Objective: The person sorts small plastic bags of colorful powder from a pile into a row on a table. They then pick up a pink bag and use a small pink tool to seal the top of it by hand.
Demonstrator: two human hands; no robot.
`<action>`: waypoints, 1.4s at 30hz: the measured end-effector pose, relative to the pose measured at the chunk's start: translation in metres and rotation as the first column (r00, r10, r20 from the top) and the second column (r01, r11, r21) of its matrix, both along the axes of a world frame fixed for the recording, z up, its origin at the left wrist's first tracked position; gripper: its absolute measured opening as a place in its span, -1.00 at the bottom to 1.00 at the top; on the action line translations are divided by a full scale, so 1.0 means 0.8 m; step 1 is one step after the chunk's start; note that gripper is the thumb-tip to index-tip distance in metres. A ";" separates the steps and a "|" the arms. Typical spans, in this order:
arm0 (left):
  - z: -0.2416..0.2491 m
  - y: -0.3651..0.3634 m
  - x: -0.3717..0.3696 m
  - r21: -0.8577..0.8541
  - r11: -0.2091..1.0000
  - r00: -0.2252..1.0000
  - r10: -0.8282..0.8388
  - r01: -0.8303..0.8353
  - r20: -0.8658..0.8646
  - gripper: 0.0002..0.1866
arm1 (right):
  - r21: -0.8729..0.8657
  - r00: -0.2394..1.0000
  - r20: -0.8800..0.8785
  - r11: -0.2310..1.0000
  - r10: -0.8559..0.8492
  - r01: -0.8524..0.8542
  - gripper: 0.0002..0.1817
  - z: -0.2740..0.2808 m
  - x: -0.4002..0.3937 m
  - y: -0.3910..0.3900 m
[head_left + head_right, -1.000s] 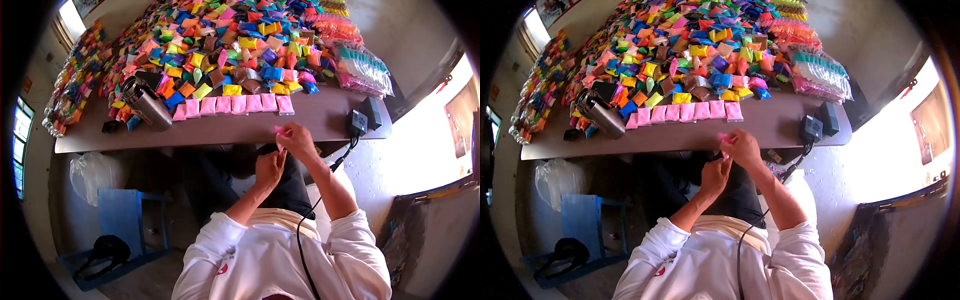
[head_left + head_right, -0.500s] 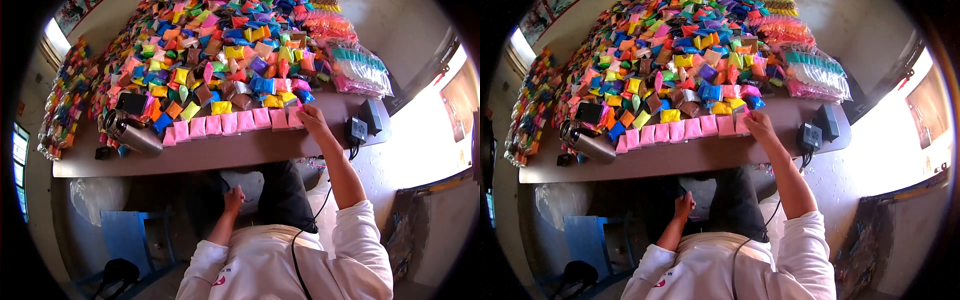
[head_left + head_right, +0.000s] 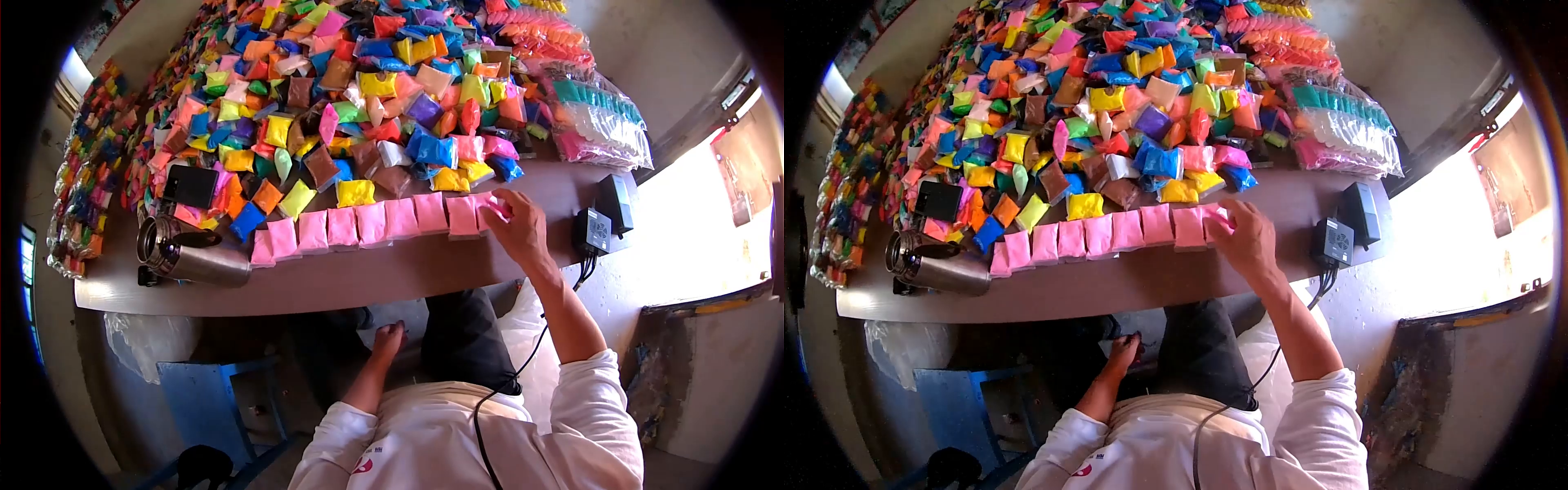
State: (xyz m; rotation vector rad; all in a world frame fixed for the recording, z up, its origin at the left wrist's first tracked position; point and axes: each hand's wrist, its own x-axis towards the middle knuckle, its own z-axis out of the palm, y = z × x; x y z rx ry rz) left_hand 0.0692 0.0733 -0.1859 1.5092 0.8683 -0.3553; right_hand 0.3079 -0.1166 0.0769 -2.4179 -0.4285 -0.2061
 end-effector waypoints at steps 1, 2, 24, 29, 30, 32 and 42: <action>-0.005 -0.001 -0.001 -0.003 1.000 1.000 -0.001 0.001 -0.006 -0.68 | -0.003 1.000 -0.006 1.000 -0.001 0.001 -0.64 -0.001 -0.007 0.006; -0.011 -0.001 -0.001 0.056 0.998 0.999 -0.026 0.024 0.046 -0.64 | -0.046 0.998 0.015 0.997 0.059 -0.058 -0.60 -0.002 -0.014 0.012; -0.010 -0.003 -0.004 -0.116 0.992 0.990 0.070 -0.056 0.121 -0.56 | 0.000 0.953 0.031 0.954 0.301 -0.301 -0.64 -0.011 -0.014 0.111; 0.015 0.001 -0.005 -0.147 0.985 0.982 0.115 -0.093 0.148 -0.56 | 0.000 0.945 0.012 0.945 0.327 -0.327 -0.70 -0.019 -0.013 0.130; 0.019 0.002 -0.004 -0.175 0.980 0.981 0.123 -0.096 0.150 -0.56 | -0.002 0.941 0.015 0.941 0.339 -0.339 -0.70 -0.016 -0.013 0.131; 0.020 0.003 -0.003 -0.166 0.983 0.983 0.101 -0.076 0.152 -0.55 | -0.090 0.955 -0.121 0.955 0.270 -0.281 -0.70 -0.008 -0.011 0.133; 0.022 0.006 -0.001 -0.081 0.992 0.984 -0.082 0.096 0.159 -0.54 | 0.037 0.859 0.028 0.859 0.511 -0.511 -0.77 -0.014 -0.044 0.217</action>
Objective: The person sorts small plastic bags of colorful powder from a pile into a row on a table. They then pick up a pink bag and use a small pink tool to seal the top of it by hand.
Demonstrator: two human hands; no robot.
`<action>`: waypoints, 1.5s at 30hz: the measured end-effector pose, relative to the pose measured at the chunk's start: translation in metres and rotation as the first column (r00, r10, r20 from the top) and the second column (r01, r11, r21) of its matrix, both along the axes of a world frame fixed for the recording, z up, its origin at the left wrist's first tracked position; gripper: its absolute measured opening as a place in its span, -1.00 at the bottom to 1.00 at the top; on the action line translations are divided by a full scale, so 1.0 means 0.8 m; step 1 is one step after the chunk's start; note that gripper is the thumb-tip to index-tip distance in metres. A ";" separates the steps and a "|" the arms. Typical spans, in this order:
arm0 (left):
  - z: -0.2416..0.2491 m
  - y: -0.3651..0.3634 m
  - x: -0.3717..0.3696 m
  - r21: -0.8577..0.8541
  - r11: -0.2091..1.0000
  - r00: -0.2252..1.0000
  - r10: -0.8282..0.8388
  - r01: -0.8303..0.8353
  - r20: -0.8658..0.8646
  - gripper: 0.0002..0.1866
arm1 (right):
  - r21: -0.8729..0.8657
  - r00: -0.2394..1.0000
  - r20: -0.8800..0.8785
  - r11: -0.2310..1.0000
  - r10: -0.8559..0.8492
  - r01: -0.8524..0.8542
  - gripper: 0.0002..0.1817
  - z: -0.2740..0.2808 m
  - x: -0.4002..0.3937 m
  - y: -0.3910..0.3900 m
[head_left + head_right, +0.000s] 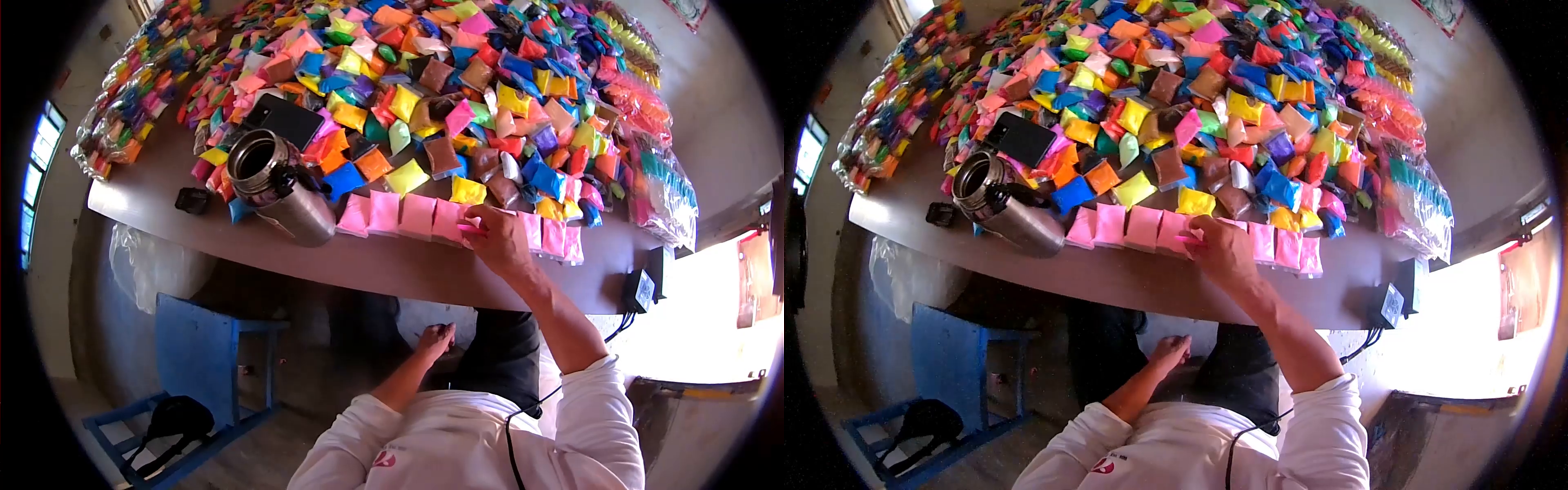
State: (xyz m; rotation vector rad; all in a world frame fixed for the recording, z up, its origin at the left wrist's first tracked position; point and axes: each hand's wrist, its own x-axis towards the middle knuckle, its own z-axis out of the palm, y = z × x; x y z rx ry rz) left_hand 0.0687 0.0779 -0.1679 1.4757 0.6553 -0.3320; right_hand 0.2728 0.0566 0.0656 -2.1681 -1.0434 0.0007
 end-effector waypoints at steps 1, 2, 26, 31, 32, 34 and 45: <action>-0.004 0.000 0.000 -0.002 1.000 1.000 0.008 -0.008 0.004 -0.54 | -0.042 0.999 0.049 0.999 -0.006 0.008 -0.77 -0.013 0.002 0.009; -0.010 -0.002 -0.002 -0.038 0.999 0.999 0.023 -0.022 0.025 -0.53 | -0.084 0.995 0.097 0.996 -0.012 0.020 -0.77 -0.020 0.001 0.015; 0.005 0.016 -0.015 -0.197 0.945 0.956 0.282 -0.262 0.082 -0.56 | -0.037 0.950 0.284 0.992 0.129 -0.123 -0.66 -0.030 -0.046 0.127; -0.070 0.021 -0.032 0.196 0.978 0.979 0.033 -0.073 0.202 -0.54 | 0.028 0.935 0.308 0.981 0.176 -0.194 -0.82 -0.026 -0.047 0.124; -0.063 0.029 -0.030 0.214 0.974 0.978 0.026 -0.072 0.209 -0.54 | 0.045 0.933 0.318 0.980 0.167 -0.191 -0.82 -0.025 -0.046 0.123; -0.044 0.037 -0.032 0.037 0.956 0.957 0.291 -0.291 0.002 -0.57 | 0.041 0.940 0.287 0.978 0.186 -0.206 -0.84 -0.024 -0.048 0.120; 0.036 0.041 -0.030 0.066 0.814 0.815 0.567 -0.577 0.123 -0.64 | 0.113 0.939 0.270 0.962 0.213 -0.250 -0.80 -0.033 -0.046 0.108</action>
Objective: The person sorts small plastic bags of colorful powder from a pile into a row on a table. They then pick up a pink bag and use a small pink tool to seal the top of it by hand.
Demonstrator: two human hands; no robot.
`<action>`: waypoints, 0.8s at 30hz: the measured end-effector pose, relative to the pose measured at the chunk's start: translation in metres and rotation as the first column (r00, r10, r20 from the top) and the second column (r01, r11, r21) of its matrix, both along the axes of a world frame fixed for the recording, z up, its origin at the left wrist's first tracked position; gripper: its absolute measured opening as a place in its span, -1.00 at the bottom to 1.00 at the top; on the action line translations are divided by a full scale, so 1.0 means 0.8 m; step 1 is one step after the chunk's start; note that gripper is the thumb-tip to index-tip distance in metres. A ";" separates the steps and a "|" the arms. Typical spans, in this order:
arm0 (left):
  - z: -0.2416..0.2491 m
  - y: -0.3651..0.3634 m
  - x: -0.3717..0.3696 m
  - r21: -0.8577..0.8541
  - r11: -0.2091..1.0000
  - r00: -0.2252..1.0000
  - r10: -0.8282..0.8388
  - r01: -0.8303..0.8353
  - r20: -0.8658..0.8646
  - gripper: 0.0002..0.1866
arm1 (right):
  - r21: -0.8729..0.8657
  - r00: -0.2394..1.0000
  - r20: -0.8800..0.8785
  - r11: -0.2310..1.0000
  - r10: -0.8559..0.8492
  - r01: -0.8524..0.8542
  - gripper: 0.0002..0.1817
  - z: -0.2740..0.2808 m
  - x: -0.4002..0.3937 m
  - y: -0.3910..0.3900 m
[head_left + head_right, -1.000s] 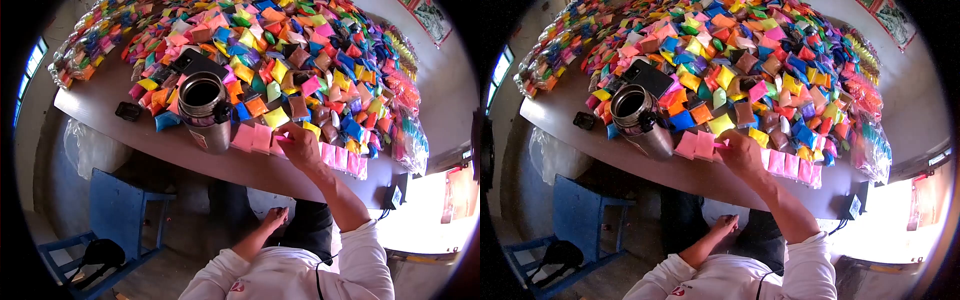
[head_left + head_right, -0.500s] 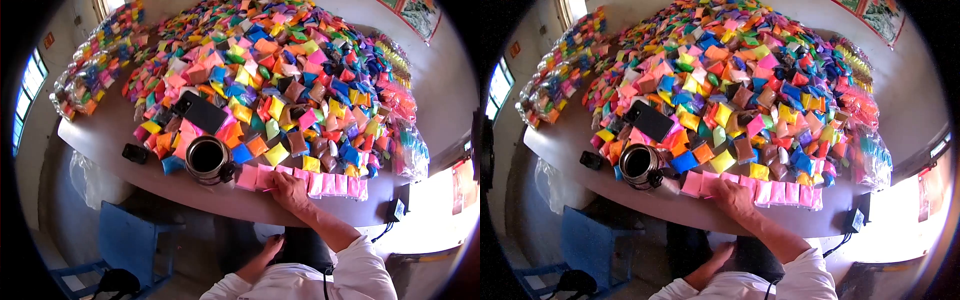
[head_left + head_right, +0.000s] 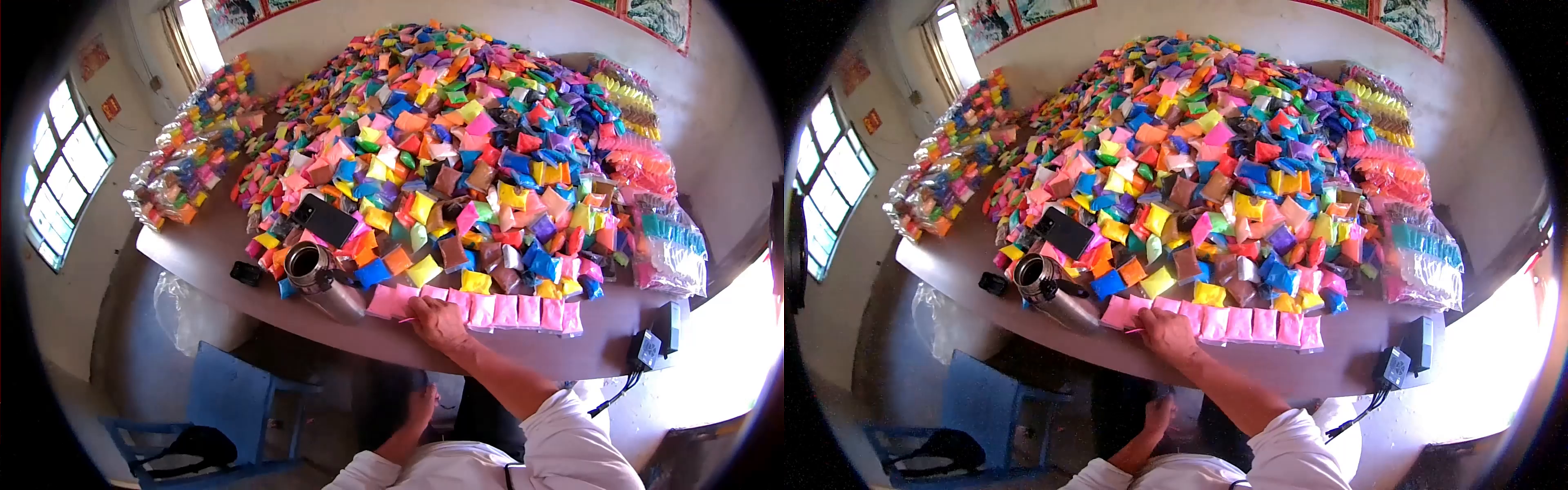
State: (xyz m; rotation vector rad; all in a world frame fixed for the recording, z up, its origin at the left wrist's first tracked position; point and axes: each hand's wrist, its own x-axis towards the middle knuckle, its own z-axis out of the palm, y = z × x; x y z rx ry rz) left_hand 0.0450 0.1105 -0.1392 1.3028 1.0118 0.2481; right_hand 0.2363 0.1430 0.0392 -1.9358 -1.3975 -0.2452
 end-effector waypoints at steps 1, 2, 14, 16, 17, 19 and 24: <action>0.005 0.003 -0.005 0.075 0.996 0.997 -0.045 0.040 0.067 -0.65 | 0.002 1.000 -0.007 1.000 -0.002 0.002 -0.79 0.002 -0.001 -0.002; 0.010 0.009 -0.012 0.092 0.995 0.998 -0.038 0.032 0.057 -0.65 | 0.005 1.000 -0.024 1.000 0.009 -0.009 -0.81 0.004 -0.001 -0.004; 0.070 0.127 -0.073 0.727 0.601 0.857 0.128 0.332 -0.498 -0.58 | 0.182 0.997 -0.067 0.983 0.026 -0.014 -0.81 -0.015 0.006 0.001; 0.071 0.111 -0.081 0.728 0.571 0.806 0.183 0.378 -0.562 -0.56 | 0.099 0.995 -0.082 0.994 0.063 -0.055 -0.84 -0.015 0.007 0.003; 0.075 0.104 -0.072 0.750 0.566 0.803 0.238 0.343 -0.547 -0.58 | 0.086 0.995 -0.082 0.995 0.064 -0.057 -0.85 -0.011 0.006 0.001; 0.078 0.087 -0.059 0.769 0.563 0.789 0.304 0.304 -0.534 -0.59 | 0.055 0.994 -0.083 0.996 0.069 -0.065 -0.86 -0.011 0.006 0.004; 0.079 0.068 -0.027 0.758 0.622 0.762 0.392 0.193 -0.516 -0.64 | 0.124 0.990 -0.129 0.992 0.050 -0.034 -0.87 -0.017 0.006 0.006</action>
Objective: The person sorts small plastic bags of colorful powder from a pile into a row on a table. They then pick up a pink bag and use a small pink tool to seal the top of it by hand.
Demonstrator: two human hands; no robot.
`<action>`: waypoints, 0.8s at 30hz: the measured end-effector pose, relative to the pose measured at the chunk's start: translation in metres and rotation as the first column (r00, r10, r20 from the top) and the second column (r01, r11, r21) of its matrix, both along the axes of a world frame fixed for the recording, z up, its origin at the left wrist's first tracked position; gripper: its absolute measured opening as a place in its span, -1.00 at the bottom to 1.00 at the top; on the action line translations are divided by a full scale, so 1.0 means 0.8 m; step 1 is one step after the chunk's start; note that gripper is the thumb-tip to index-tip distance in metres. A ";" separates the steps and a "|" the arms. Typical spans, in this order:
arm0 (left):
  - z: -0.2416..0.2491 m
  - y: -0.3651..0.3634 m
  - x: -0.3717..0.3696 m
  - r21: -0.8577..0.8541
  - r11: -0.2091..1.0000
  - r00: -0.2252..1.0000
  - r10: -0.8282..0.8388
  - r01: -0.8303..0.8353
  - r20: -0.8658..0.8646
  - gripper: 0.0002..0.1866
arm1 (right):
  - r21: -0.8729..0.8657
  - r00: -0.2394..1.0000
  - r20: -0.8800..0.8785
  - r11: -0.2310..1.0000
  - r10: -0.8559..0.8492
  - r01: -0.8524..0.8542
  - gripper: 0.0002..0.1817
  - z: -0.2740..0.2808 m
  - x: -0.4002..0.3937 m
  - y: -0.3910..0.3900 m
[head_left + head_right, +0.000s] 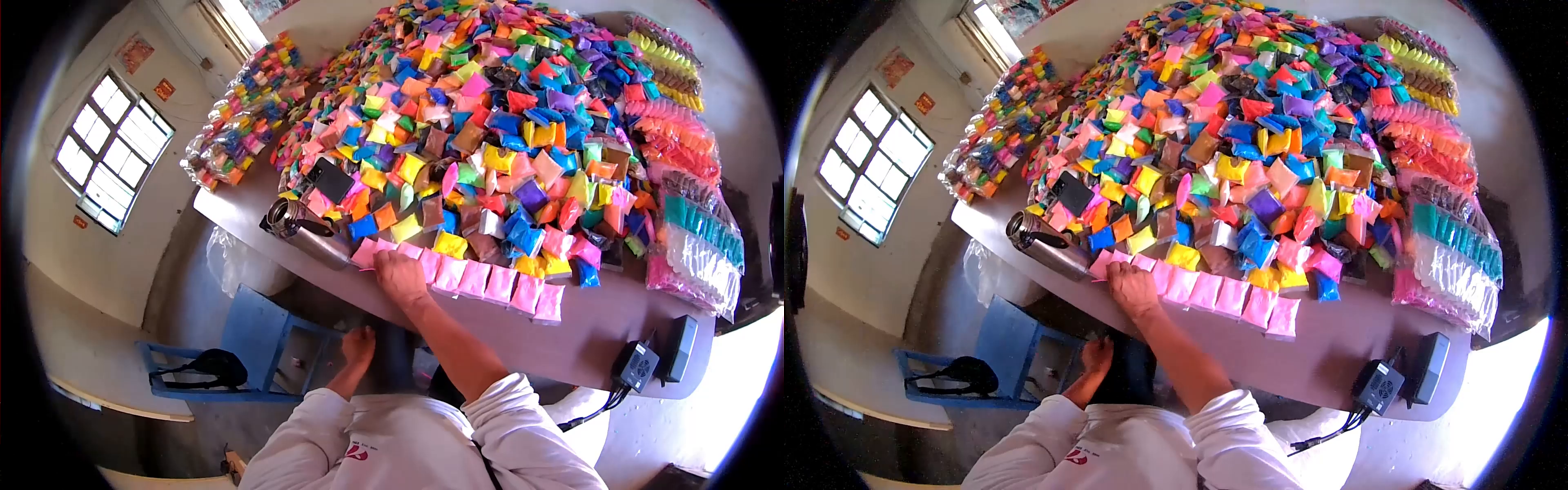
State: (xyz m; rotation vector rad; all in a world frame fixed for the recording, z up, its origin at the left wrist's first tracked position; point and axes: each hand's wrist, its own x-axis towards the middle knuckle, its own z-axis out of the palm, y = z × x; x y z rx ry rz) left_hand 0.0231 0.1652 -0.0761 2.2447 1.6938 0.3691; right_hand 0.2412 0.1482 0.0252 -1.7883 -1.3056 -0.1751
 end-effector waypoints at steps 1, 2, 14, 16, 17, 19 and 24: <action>-0.030 0.015 -0.006 0.007 1.000 1.000 -0.001 0.001 -0.003 -0.64 | 0.015 1.000 -0.011 1.000 0.005 -0.005 -0.88 0.001 0.001 -0.001; -0.088 0.041 -0.018 -0.002 0.998 0.982 -0.068 0.069 0.175 -0.64 | 0.028 1.000 -0.020 1.000 0.009 -0.008 -0.88 0.001 0.002 -0.003; 0.029 -0.050 0.121 0.036 0.916 0.909 -0.390 0.399 -0.149 -0.52 | -0.004 0.999 0.017 0.999 0.035 -0.035 -0.83 0.003 0.000 -0.004; 0.028 -0.053 0.127 0.187 0.861 0.881 -0.457 0.473 -0.125 -0.51 | 0.000 0.999 0.012 0.999 0.043 -0.043 -0.84 0.006 -0.002 -0.005; 0.029 -0.051 0.129 0.188 0.862 0.882 -0.453 0.470 -0.127 -0.51 | 0.020 0.999 -0.009 0.999 0.050 -0.050 -0.86 0.007 -0.002 -0.006; 0.041 -0.046 0.132 0.351 0.768 0.842 -0.517 0.537 -0.157 -0.58 | 0.039 0.998 -0.026 0.998 0.060 -0.059 -0.88 0.008 0.001 -0.005; 0.056 -0.001 0.102 0.153 0.770 0.785 -0.605 0.619 -0.131 -0.64 | -0.002 0.999 -0.004 0.999 0.034 -0.034 -0.85 0.016 0.000 -0.007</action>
